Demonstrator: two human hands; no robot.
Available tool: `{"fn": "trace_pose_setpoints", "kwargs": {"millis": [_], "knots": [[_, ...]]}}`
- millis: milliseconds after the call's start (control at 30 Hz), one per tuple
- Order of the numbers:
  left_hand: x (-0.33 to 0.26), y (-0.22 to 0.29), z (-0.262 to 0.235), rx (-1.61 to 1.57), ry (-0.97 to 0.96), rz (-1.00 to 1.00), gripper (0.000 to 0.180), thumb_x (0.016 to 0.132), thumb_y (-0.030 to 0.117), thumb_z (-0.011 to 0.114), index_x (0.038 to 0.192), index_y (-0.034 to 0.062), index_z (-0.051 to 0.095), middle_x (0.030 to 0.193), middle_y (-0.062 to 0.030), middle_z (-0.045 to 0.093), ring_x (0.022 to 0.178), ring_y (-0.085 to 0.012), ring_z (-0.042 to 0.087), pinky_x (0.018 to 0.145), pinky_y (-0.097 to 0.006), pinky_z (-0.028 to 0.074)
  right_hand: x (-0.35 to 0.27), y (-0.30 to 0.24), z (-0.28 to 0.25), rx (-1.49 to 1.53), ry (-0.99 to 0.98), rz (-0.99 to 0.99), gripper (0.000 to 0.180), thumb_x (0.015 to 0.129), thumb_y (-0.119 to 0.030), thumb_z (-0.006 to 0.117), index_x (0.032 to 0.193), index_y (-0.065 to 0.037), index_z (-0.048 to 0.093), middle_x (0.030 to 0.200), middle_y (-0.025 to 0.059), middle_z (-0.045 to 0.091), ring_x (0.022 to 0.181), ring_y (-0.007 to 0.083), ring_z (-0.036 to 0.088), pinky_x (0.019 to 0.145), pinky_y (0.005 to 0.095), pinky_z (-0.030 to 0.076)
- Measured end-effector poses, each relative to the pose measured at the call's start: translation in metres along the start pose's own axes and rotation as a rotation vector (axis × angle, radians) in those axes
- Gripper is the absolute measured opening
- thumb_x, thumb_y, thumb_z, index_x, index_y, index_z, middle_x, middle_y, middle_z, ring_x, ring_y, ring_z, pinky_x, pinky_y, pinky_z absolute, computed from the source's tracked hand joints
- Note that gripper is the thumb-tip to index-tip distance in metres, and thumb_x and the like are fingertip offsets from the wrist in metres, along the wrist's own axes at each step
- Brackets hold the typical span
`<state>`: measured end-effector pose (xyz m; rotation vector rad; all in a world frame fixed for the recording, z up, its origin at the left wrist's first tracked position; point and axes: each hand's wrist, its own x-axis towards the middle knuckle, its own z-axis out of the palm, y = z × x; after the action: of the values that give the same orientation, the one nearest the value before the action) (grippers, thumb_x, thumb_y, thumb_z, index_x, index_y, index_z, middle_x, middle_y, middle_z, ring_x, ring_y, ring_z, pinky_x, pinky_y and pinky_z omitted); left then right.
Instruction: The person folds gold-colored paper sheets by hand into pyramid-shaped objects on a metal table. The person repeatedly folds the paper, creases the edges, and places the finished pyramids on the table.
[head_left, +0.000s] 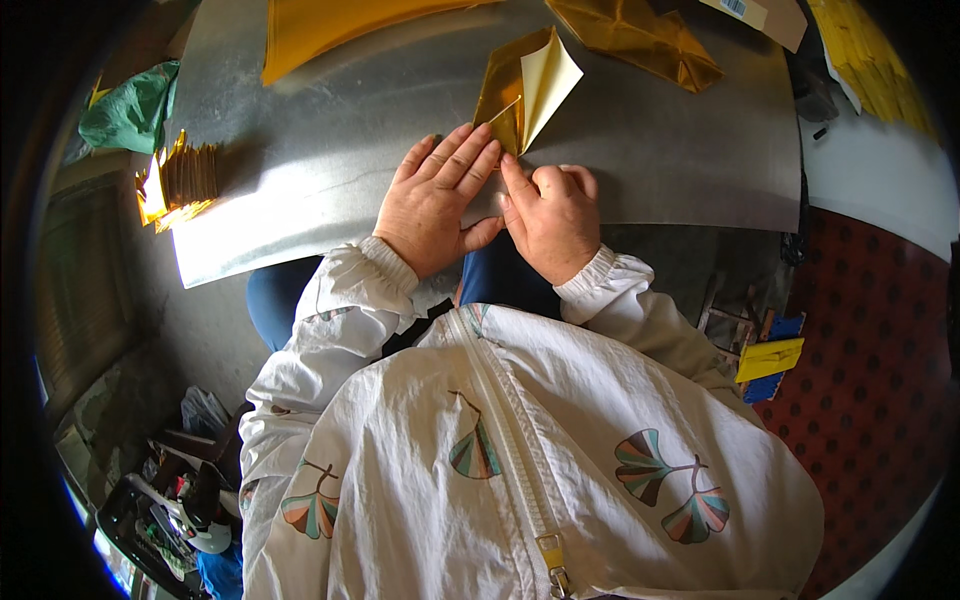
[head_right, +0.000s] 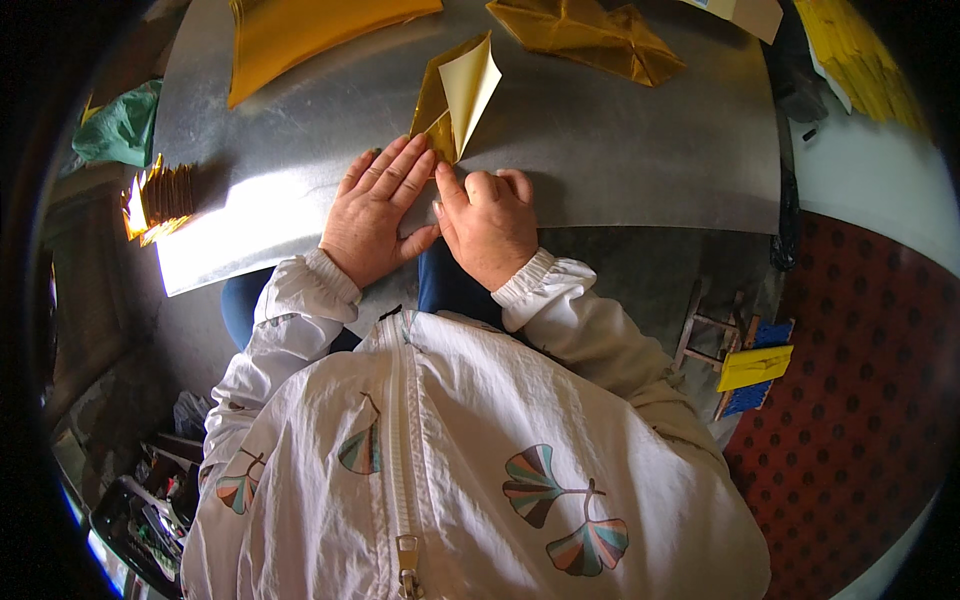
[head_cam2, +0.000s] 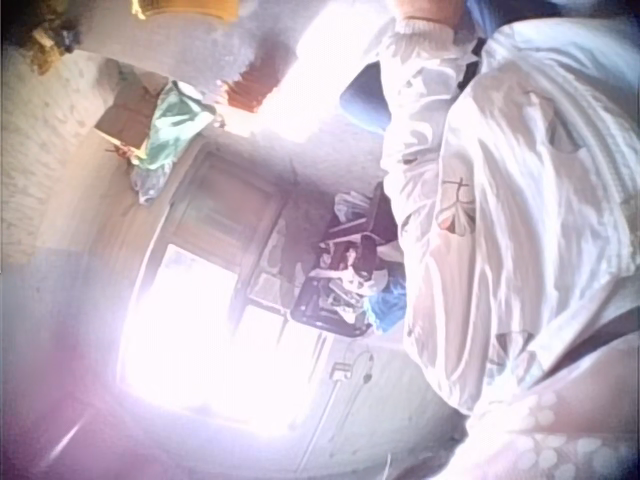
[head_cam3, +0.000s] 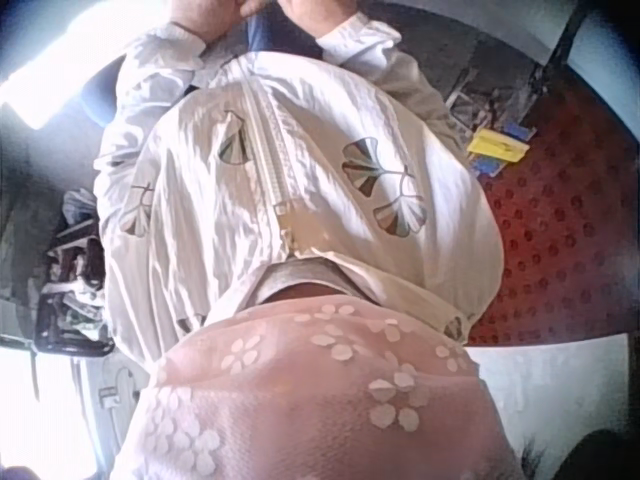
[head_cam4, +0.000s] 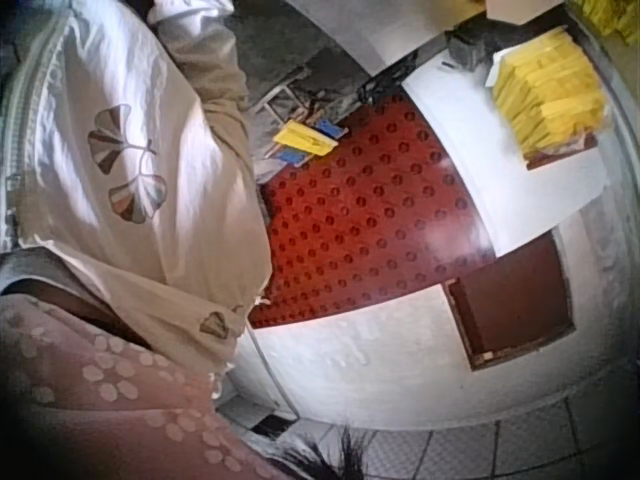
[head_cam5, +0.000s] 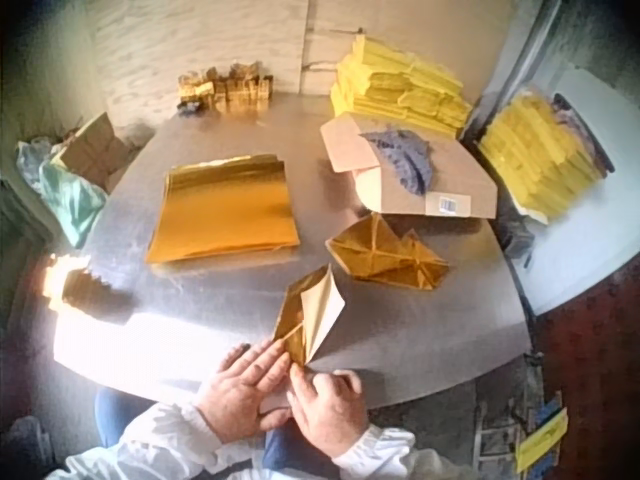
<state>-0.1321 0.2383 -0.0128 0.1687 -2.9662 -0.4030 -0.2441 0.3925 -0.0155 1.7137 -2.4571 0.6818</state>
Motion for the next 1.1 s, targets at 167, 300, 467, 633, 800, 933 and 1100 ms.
{"fn": "trace_pose_setpoints", "kwargs": {"millis": [167, 300, 467, 633, 800, 933, 1100], "knots": [[0.0, 0.001, -0.004, 0.018, -0.048, 0.016, 0.079, 0.082, 0.056, 0.057, 0.145, 0.0116, 0.041, 0.153, -0.0081, 0.036, 0.142, -0.0247, 0.033, 0.116, -0.046, 0.024, -0.005, -0.001, 0.006, -0.009, 0.009, -0.012, 0.041, 0.088, -0.025, 0.061, 0.124, -0.004, 0.06, 0.085, 0.0062, 0.05, 0.084, 0.0228, 0.053, 0.092, 0.045, 0.037], [-0.001, 0.0, -0.007, 0.019, -0.038, -0.009, 0.089, 0.076, 0.062, 0.062, 0.145, 0.0119, 0.041, 0.153, -0.0075, 0.037, 0.142, -0.0245, 0.033, 0.116, -0.048, 0.023, -0.004, 0.0, 0.007, -0.019, 0.017, -0.022, 0.041, 0.088, -0.025, 0.061, 0.122, -0.001, 0.06, 0.085, 0.0077, 0.05, 0.085, 0.0233, 0.053, 0.094, 0.0457, 0.037], [-0.033, -0.018, -0.018, 0.099, -0.03, -0.121, 0.097, 0.07, 0.066, 0.066, 0.146, 0.0103, 0.039, 0.153, -0.006, 0.035, 0.142, -0.0214, 0.031, 0.116, -0.05, 0.021, -0.002, 0.003, 0.008, -0.013, 0.016, -0.059, 0.041, 0.088, -0.024, 0.062, 0.121, 0.0, 0.06, 0.083, 0.0082, 0.05, 0.085, 0.0235, 0.052, 0.094, 0.0438, 0.037], [-0.06, -0.02, -0.028, 0.265, -0.067, -0.358, 0.104, 0.071, 0.073, 0.061, 0.147, 0.006, 0.036, 0.154, -0.0095, 0.033, 0.144, -0.0234, 0.029, 0.117, -0.051, 0.015, -0.001, 0.002, 0.009, -0.016, 0.025, -0.057, 0.041, 0.088, -0.023, 0.062, 0.121, 0.001, 0.061, 0.083, 0.0086, 0.051, 0.084, 0.0244, 0.051, 0.093, 0.0421, 0.038], [-0.033, 0.014, -0.006, 0.063, 0.103, -0.023, 0.093, 0.081, 0.07, 0.053, 0.146, 0.005, 0.038, 0.154, -0.0131, 0.033, 0.144, -0.0261, 0.028, 0.117, -0.047, 0.019, 0.0, 0.001, 0.008, -0.023, 0.024, -0.034, 0.04, 0.087, -0.024, 0.063, 0.12, -0.001, 0.062, 0.082, 0.0091, 0.052, 0.083, 0.0252, 0.053, 0.093, 0.0415, 0.038], [-0.014, 0.018, 0.005, 0.002, 0.004, -0.055, 0.091, 0.079, 0.065, 0.06, 0.145, 0.0053, 0.038, 0.153, -0.011, 0.035, 0.143, -0.0252, 0.03, 0.117, -0.045, 0.021, 0.001, 0.003, 0.005, -0.058, 0.065, -0.042, 0.035, 0.089, -0.022, 0.062, 0.119, -0.004, 0.064, 0.08, 0.0081, 0.052, 0.08, 0.0246, 0.054, 0.09, 0.0412, 0.041], [-0.012, 0.014, 0.0, -0.018, -0.026, -0.053, 0.09, 0.074, 0.05, 0.071, 0.145, 0.0056, 0.038, 0.153, -0.0106, 0.034, 0.143, -0.0245, 0.03, 0.117, -0.044, 0.022, 0.0, 0.006, 0.0, -0.011, 0.033, -0.016, 0.036, 0.088, -0.023, 0.063, 0.119, -0.005, 0.065, 0.08, 0.0075, 0.052, 0.079, 0.0245, 0.055, 0.088, 0.0423, 0.04]]}}
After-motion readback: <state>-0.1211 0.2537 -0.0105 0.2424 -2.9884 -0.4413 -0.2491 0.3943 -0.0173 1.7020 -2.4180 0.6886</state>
